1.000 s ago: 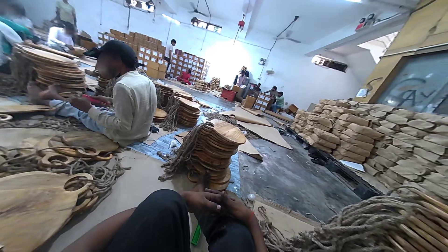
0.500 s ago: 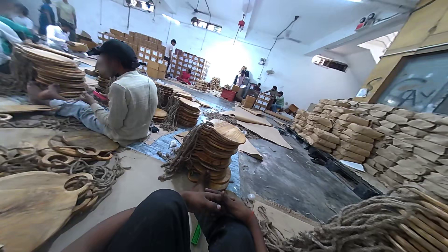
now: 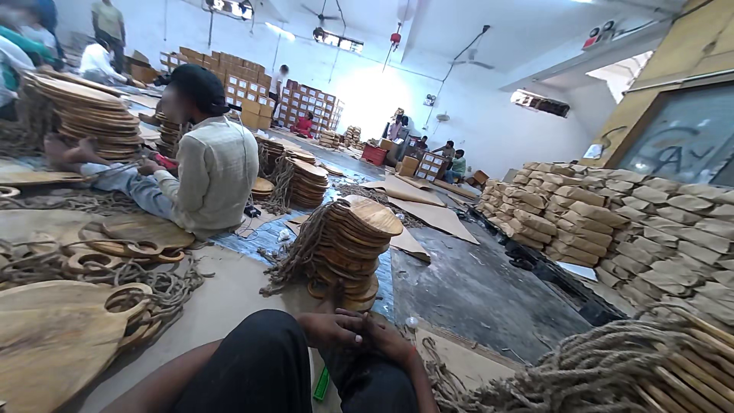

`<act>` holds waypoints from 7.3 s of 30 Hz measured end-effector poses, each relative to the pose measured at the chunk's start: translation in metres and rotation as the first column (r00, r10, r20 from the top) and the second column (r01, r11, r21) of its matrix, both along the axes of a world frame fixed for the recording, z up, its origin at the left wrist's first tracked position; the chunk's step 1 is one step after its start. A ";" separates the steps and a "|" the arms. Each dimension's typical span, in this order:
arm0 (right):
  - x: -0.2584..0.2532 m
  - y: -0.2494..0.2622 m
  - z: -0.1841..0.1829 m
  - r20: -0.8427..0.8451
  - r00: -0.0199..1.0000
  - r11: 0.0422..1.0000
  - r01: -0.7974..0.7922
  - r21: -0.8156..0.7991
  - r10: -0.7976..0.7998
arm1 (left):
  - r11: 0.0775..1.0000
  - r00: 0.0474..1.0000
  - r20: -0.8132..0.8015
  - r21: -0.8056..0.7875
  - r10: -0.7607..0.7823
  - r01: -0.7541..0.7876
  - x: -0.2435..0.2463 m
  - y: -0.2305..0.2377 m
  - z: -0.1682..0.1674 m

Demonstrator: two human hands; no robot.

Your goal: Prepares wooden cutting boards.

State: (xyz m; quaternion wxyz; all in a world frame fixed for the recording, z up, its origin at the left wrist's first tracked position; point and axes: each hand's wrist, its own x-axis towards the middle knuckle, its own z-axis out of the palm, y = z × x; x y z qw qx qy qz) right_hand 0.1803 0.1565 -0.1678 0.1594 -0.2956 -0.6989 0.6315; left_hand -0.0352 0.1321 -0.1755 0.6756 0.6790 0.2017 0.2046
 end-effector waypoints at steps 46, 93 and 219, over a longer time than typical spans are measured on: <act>0.000 -0.001 0.003 0.016 1.000 0.998 -0.026 0.053 0.025 | 1.000 0.999 -0.037 -0.007 0.025 -0.025 0.000 -0.005 0.007; 0.001 0.003 -0.001 0.028 0.999 0.998 -0.020 0.063 0.018 | 1.000 1.000 -0.014 0.001 0.013 -0.013 0.000 -0.003 0.005; 0.001 0.002 -0.002 0.030 1.000 0.998 0.003 0.065 -0.005 | 0.999 0.998 -0.054 0.022 0.043 -0.042 -0.001 -0.005 0.006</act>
